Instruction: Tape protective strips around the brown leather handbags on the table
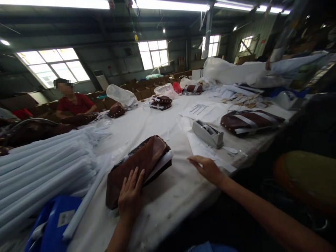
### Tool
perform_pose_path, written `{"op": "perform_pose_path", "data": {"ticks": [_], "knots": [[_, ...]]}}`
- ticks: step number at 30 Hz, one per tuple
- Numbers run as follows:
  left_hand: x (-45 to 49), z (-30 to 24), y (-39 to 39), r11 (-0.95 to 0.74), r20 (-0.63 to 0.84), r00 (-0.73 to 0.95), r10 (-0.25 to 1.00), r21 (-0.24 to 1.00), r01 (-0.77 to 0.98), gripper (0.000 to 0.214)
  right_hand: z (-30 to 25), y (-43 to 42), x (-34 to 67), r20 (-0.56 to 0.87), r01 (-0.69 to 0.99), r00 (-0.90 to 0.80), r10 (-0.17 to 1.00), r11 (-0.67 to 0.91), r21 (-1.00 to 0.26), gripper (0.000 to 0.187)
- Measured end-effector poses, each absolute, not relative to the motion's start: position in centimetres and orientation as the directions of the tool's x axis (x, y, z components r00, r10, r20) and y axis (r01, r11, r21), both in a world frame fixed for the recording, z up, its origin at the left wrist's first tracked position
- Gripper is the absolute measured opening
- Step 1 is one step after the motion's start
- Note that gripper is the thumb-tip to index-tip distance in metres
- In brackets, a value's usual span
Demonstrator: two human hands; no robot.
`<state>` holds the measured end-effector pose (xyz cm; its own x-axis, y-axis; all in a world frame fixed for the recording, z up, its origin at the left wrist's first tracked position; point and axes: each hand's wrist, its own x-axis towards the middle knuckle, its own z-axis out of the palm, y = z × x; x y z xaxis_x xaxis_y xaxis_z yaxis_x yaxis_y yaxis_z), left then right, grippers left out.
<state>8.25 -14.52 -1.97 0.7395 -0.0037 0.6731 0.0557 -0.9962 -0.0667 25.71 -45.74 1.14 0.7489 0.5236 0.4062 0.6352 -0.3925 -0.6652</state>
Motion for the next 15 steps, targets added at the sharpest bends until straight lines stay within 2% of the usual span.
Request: {"op": "perform_pose_path", "data": {"ticks": [2, 5, 11, 15], "knots": [[8.2, -1.9, -14.6, -0.997, 0.668, 0.744, 0.016, -0.043, 0.060, 0.083, 0.2, -48.9, 29.7, 0.442, 0.620, 0.784, 0.437, -0.500, -0.605, 0.035], [8.2, -1.9, -14.8, -0.998, 0.655, 0.755, 0.035, -0.017, 0.061, 0.086, -1.8, -51.4, 34.0, 0.429, 0.592, 0.804, 0.412, -0.617, -0.518, 0.039], [8.4, -2.0, -15.2, -0.998, 0.671, 0.739, 0.050, 0.001, 0.066, 0.089, -4.3, -51.9, 35.7, 0.368, 0.557, 0.830, 0.419, -0.637, -0.533, 0.031], [8.5, -2.1, -15.5, -0.987, 0.698, 0.715, 0.036, -0.086, 0.134, 0.096, -4.7, -52.0, 36.8, 0.418, 0.562, 0.826, 0.378, -0.600, -0.569, 0.032]]}}
